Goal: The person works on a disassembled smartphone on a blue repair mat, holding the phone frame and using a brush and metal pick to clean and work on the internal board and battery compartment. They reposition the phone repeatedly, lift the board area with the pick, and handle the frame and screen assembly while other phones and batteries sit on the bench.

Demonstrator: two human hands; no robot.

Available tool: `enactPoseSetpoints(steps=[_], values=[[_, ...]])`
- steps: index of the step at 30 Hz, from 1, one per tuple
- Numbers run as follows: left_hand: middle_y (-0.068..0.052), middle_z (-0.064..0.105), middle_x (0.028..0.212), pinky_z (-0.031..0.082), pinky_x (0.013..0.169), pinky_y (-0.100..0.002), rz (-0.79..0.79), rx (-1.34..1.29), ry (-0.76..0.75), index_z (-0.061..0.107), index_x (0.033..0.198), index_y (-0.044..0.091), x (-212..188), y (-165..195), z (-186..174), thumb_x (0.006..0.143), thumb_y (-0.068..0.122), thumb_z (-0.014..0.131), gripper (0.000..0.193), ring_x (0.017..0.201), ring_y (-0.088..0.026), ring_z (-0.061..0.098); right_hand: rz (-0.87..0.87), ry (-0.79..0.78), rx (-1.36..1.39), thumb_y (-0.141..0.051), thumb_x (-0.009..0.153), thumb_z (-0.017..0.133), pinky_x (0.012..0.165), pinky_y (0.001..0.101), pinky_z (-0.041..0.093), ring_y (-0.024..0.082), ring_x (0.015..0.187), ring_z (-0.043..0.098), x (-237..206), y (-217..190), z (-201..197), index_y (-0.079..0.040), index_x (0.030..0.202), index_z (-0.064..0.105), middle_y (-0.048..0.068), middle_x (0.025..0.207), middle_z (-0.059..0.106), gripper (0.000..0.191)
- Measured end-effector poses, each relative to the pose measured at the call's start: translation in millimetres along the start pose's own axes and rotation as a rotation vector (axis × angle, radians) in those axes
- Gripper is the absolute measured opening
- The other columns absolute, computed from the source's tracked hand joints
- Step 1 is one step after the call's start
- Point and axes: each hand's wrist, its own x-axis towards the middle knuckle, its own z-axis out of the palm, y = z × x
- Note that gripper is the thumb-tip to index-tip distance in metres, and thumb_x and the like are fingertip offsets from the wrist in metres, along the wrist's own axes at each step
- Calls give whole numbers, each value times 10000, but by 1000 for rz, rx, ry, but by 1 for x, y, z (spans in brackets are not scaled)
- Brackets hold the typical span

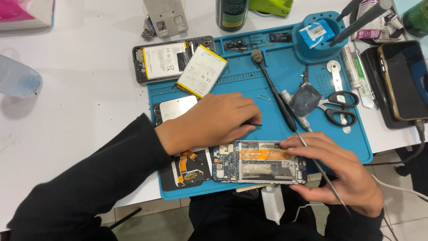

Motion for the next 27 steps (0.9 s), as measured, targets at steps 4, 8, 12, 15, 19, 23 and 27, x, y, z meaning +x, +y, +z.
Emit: enactPoseSetpoints(steps=[4,8,12,15,19,23,27], values=[[-45,687,953,541,720,-366,-61,11,76,639,1017,74,-16,2,-5,935,151,731,145,881,-239,664,-2,25,-7,-201,627,922,1044,421,529,306,1223,684,-3,5,-1,-39,1217,661,134,1250,717,665],[-53,689,948,551,707,-333,-98,3,114,638,1028,66,-27,2,-14,949,133,731,139,861,-222,680,18,26,-9,-184,644,905,1041,427,532,310,1230,682,-3,5,-2,-42,1222,651,136,1267,711,647],[-62,697,941,555,670,-313,-125,-49,97,647,1036,56,-35,2,-24,948,134,733,146,787,-197,687,41,-19,-28,-173,661,889,1042,442,526,323,1261,661,6,2,-6,-47,1235,649,137,1295,700,635],[-63,700,943,562,677,-304,-118,-84,157,637,1041,54,-36,3,-25,965,131,724,139,799,-188,697,47,-65,-55,-158,678,871,1096,474,481,325,1301,635,17,-2,-5,-50,1250,649,132,1321,691,623],[-60,703,930,572,706,-309,-103,-121,150,633,1059,54,-36,6,-24,978,135,711,138,828,-190,707,79,-125,-44,-157,705,862,1089,466,475,322,1343,597,34,-5,2,-53,1275,637,122,1358,674,621],[-49,705,880,549,657,-319,-116,-81,94,645,1037,78,-36,6,-22,972,173,713,134,791,-196,702,102,-48,-185,-171,708,855,1096,437,478,318,1339,595,41,-8,3,-68,1238,661,116,1340,683,574],[-42,672,816,520,602,-327,-109,-16,74,665,1032,103,-35,6,-20,959,195,717,129,722,-200,664,119,142,-360,-120,758,836,1016,385,529,271,1218,668,45,-8,-1,-44,1140,691,97,1232,725,415]])
